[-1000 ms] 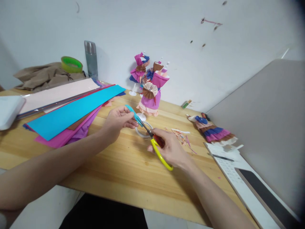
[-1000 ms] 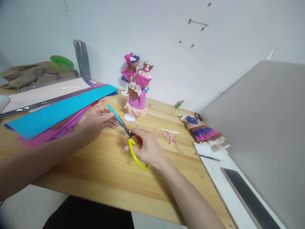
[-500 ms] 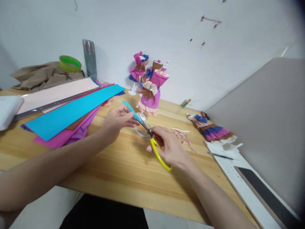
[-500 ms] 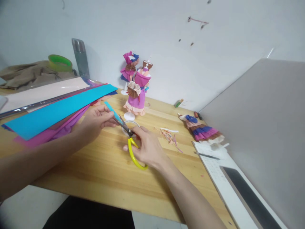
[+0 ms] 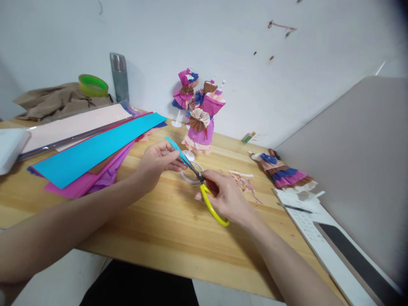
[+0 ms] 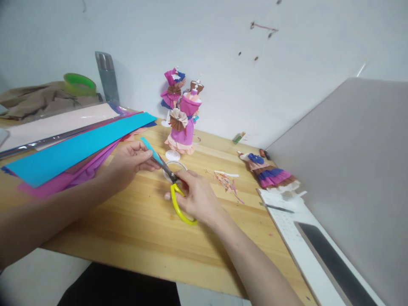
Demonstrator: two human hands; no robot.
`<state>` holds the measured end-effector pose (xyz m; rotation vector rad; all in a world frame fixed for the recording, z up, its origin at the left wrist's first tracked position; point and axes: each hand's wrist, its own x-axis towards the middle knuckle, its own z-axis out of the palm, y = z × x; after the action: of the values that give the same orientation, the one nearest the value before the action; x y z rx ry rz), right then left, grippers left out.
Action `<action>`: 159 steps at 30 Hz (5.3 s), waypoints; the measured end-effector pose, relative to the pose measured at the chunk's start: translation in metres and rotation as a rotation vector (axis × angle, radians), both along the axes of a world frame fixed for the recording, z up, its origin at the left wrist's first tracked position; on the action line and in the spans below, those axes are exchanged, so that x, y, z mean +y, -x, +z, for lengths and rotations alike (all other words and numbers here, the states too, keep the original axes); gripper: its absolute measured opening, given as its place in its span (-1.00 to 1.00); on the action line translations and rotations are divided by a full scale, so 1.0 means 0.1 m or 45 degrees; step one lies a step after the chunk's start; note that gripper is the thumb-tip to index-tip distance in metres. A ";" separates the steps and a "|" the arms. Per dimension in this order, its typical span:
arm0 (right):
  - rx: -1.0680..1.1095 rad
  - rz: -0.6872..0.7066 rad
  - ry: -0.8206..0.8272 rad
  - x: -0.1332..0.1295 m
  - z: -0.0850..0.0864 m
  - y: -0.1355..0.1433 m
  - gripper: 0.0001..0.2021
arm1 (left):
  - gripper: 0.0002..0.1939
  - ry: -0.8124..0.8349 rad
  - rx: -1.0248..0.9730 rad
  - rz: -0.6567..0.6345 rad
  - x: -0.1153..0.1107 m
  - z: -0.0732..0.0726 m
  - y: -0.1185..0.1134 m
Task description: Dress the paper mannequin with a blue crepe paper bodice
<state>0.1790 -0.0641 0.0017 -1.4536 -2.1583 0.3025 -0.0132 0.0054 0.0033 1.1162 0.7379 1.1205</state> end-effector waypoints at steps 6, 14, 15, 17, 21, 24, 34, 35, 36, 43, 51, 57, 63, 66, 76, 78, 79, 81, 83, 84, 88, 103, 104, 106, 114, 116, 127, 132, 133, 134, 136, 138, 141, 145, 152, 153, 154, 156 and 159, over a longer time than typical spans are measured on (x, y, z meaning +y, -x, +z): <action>0.036 -0.004 -0.007 0.01 0.01 0.02 -0.70 | -0.84 0.022 -0.016 -0.009 0.01 0.00 0.00; -0.008 -0.049 0.022 -0.01 0.02 -0.01 -0.70 | -0.84 0.061 -0.034 0.003 0.00 0.02 -0.01; -0.033 -0.051 0.024 -0.01 0.02 -0.02 -0.70 | -0.84 0.065 -0.038 0.009 0.00 0.02 -0.01; -0.086 -0.066 0.035 -0.02 0.02 -0.03 -0.69 | -0.85 0.069 -0.041 0.012 0.00 0.02 -0.01; -0.150 -0.094 0.062 -0.02 0.02 -0.02 -0.68 | -0.84 0.064 -0.051 0.002 0.01 0.01 -0.01; -0.168 -0.099 0.065 -0.03 0.01 0.00 -0.68 | -0.84 0.072 -0.052 -0.002 0.00 0.00 -0.01; -0.174 -0.086 0.005 -0.02 -0.02 -0.01 -0.70 | -0.83 0.057 -0.065 -0.029 -0.02 0.01 -0.01; -0.171 -0.087 -0.001 -0.02 -0.02 -0.01 -0.70 | -0.82 0.055 -0.067 -0.034 -0.02 0.00 -0.01; -0.169 -0.086 -0.005 -0.02 -0.03 -0.01 -0.71 | -0.82 0.054 -0.068 -0.039 -0.02 0.00 -0.01; -0.148 -0.082 -0.012 -0.01 -0.03 -0.01 -0.73 | -0.82 0.058 -0.061 -0.035 -0.01 0.00 -0.01; -0.131 -0.078 -0.072 0.01 -0.04 -0.01 -0.72 | -0.84 0.075 -0.061 -0.028 -0.01 0.01 -0.01; -0.141 -0.097 -0.040 -0.02 0.00 -0.01 -0.73 | -0.82 0.064 -0.041 -0.014 -0.01 0.01 -0.01; -0.204 -0.129 0.011 -0.04 0.01 0.00 -0.69 | -0.79 0.019 -0.039 -0.063 -0.01 -0.01 -0.01; -0.210 -0.129 0.032 -0.04 0.00 0.02 -0.67 | -0.78 0.013 -0.052 -0.102 -0.02 -0.05 -0.02; -0.184 -0.131 0.006 -0.03 -0.01 0.03 -0.65 | -0.82 0.081 -0.090 -0.132 -0.06 -0.08 -0.07; -0.175 -0.126 -0.012 -0.03 -0.02 0.01 -0.66 | -0.81 0.082 -0.097 -0.131 -0.06 -0.08 -0.06; -0.173 -0.122 -0.017 -0.03 -0.02 0.01 -0.66 | -0.81 0.079 -0.101 -0.132 -0.06 -0.08 -0.06; -0.175 -0.114 -0.017 -0.03 -0.02 0.01 -0.66 | -0.80 0.065 -0.112 -0.135 -0.05 -0.08 -0.05; -0.182 -0.106 -0.011 -0.03 -0.02 0.01 -0.66 | -0.81 0.052 -0.120 -0.133 -0.05 -0.09 -0.05; -0.186 -0.104 -0.009 -0.03 -0.03 0.01 -0.65 | -0.82 0.053 -0.120 -0.134 -0.06 -0.09 -0.05; -0.206 -0.119 -0.012 -0.03 -0.03 0.02 -0.64 | -0.84 0.091 -0.107 -0.128 -0.06 -0.08 -0.06; -0.212 -0.128 -0.087 -0.03 -0.07 0.02 -0.60 | -0.82 0.224 -0.130 -0.057 -0.07 -0.04 -0.09; -0.210 -0.133 -0.084 -0.02 -0.07 0.02 -0.60 | -0.81 0.226 -0.127 -0.052 -0.07 -0.04 -0.09; -0.202 -0.140 -0.083 -0.02 -0.08 0.02 -0.61 | -0.81 0.219 -0.127 -0.051 -0.07 -0.03 -0.09; -0.155 -0.122 -0.117 0.00 -0.10 0.02 -0.64 | -0.81 0.209 -0.127 -0.058 -0.07 -0.03 -0.09; -0.157 -0.120 -0.118 0.00 -0.10 0.02 -0.64 | -0.81 0.209 -0.119 -0.048 -0.07 -0.03 -0.09; -0.277 -0.186 -0.117 -0.04 -0.06 0.04 -0.62 | -0.79 0.215 -0.074 -0.007 -0.07 -0.01 -0.10; -0.276 -0.199 -0.100 -0.05 -0.07 0.06 -0.63 | -0.82 0.231 -0.002 -0.029 -0.08 -0.02 -0.11; -0.270 -0.195 -0.093 -0.05 -0.07 0.06 -0.62 | -0.82 0.236 0.012 -0.029 -0.08 -0.01 -0.11; -0.265 -0.190 -0.087 -0.05 -0.07 0.06 -0.62 | -0.82 0.240 0.020 -0.023 -0.08 0.00 -0.11; -0.262 -0.187 -0.081 -0.05 -0.07 0.06 -0.61 | -0.82 0.248 0.032 0.006 -0.09 0.01 -0.11; -0.267 -0.188 -0.080 -0.04 -0.07 0.05 -0.61 | -0.81 0.255 0.037 0.035 -0.09 0.02 -0.12; -0.268 -0.196 -0.085 -0.04 -0.07 0.05 -0.61 | -0.79 0.237 0.026 0.032 -0.08 0.02 -0.13; -0.278 -0.212 -0.098 -0.04 -0.08 0.05 -0.61 | -0.82 0.238 0.054 0.018 -0.06 -0.03 -0.12; -0.280 -0.195 -0.078 -0.04 -0.09 0.05 -0.60 | -0.84 0.161 0.033 -0.042 -0.03 -0.13 -0.08; -0.281 -0.194 -0.077 -0.04 -0.09 0.05 -0.61 | -0.84 0.165 0.034 -0.043 -0.04 -0.13 -0.08; -0.282 -0.192 -0.078 -0.04 -0.08 0.05 -0.61 | -0.84 0.168 0.036 -0.040 -0.04 -0.12 -0.08; -0.286 -0.187 -0.080 -0.03 -0.08 0.05 -0.61 | -0.83 0.177 0.042 -0.018 -0.06 -0.10 -0.09; -0.291 -0.185 -0.079 -0.03 -0.08 0.06 -0.62 | -0.83 0.205 0.055 0.013 -0.08 -0.07 -0.11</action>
<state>0.1735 -0.0676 -0.0059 -1.6682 -2.1993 0.0170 -0.0025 -0.0021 -0.0035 1.0042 0.8534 1.0296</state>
